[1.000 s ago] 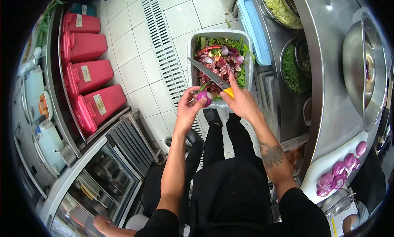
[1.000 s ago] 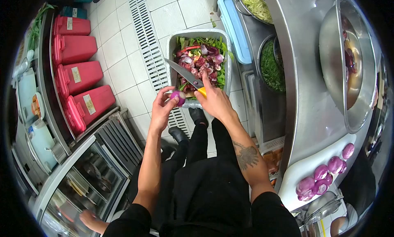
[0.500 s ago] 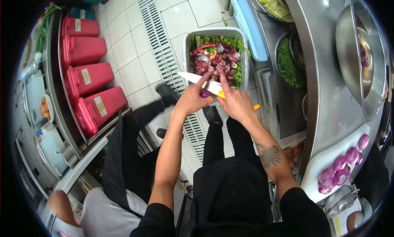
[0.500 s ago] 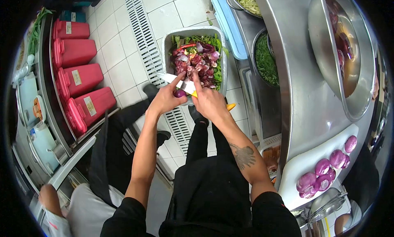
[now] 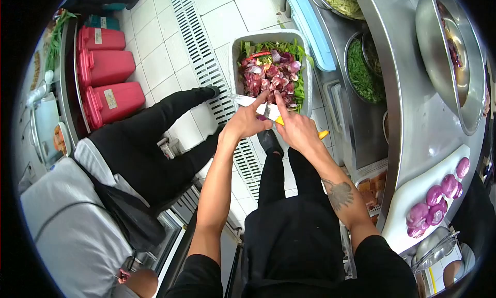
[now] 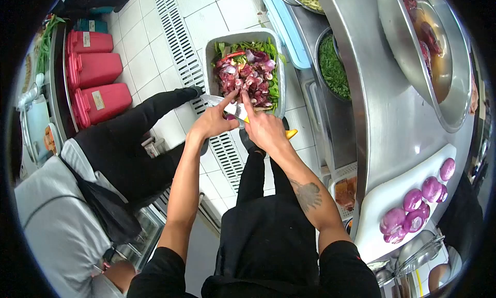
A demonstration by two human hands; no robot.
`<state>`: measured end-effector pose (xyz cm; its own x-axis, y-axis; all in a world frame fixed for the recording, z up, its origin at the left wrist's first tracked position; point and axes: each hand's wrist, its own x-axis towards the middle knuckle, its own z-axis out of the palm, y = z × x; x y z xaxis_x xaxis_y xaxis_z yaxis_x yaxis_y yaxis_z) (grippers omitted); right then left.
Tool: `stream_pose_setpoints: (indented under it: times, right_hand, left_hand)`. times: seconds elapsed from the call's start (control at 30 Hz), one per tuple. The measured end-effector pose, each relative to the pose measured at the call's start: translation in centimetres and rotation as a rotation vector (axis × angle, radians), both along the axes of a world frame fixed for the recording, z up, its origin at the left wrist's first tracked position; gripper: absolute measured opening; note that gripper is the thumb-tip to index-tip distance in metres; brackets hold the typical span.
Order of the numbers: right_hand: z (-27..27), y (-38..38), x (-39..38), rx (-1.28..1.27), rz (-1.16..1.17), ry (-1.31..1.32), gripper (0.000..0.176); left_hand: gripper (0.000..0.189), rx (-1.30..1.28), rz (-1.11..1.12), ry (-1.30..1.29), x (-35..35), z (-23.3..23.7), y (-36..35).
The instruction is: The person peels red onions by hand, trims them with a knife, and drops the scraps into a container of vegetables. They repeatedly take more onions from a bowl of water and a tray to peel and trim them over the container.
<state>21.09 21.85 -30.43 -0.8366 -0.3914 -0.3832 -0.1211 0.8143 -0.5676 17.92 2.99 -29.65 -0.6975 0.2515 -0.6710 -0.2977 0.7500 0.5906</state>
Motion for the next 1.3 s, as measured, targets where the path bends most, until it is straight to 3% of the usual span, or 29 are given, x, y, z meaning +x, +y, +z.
stream_pose_setpoints:
  times: [0.1, 0.3, 0.37, 0.53, 0.77, 0.87, 1.03, 1.13, 1.2, 1.3]
  right_hand:
    - [0.1, -0.1, -0.1, 0.038, -0.026, -0.076, 0.090]
    - [0.2, -0.2, 0.4, 0.019, 0.020, -0.008, 0.091]
    - [0.3, -0.4, 0.6, 0.013, 0.008, 0.002, 0.091]
    - [0.1, -0.1, 0.4, 0.030, -0.064, -0.046, 0.091]
    - [0.8, -0.1, 0.6, 0.028, -0.024, 0.015, 0.091]
    - [0.5, -0.1, 0.5, 0.036, -0.070, -0.056, 0.091]
    - [-0.1, 0.2, 0.6, 0.121, -0.029, -0.037, 0.091]
    - [-0.1, 0.3, 0.6, 0.135, 0.010, -0.031, 0.093]
    - [0.3, 0.4, 0.5, 0.107, -0.016, -0.025, 0.093]
    - [0.5, 0.8, 0.2, 0.108, -0.052, -0.036, 0.093]
  left_hand:
    - [0.080, -0.057, 0.040, -0.096, -0.3, 1.3, 0.3]
    - [0.084, -0.116, -0.104, -0.048, 1.0, -0.9, -0.6]
    - [0.088, -0.085, 0.037, -0.040, 1.2, -1.6, -0.6]
    - [0.078, 0.051, 0.007, -0.012, 1.3, 0.7, 0.0]
    - [0.096, 0.045, -0.025, -0.015, 1.5, -1.3, 0.5]
    - [0.104, 0.022, 0.074, -0.059, 1.2, 0.3, 1.0]
    - [0.104, 0.118, 0.020, 0.012, 1.4, 2.7, 1.4]
    - [0.104, 0.065, -0.100, 0.065, 1.5, 2.2, 1.5]
    - [0.103, -0.092, -0.056, 0.118, 1.5, 1.6, 1.6]
    - [0.100, -0.094, 0.073, 0.132, 1.3, 1.8, 1.2]
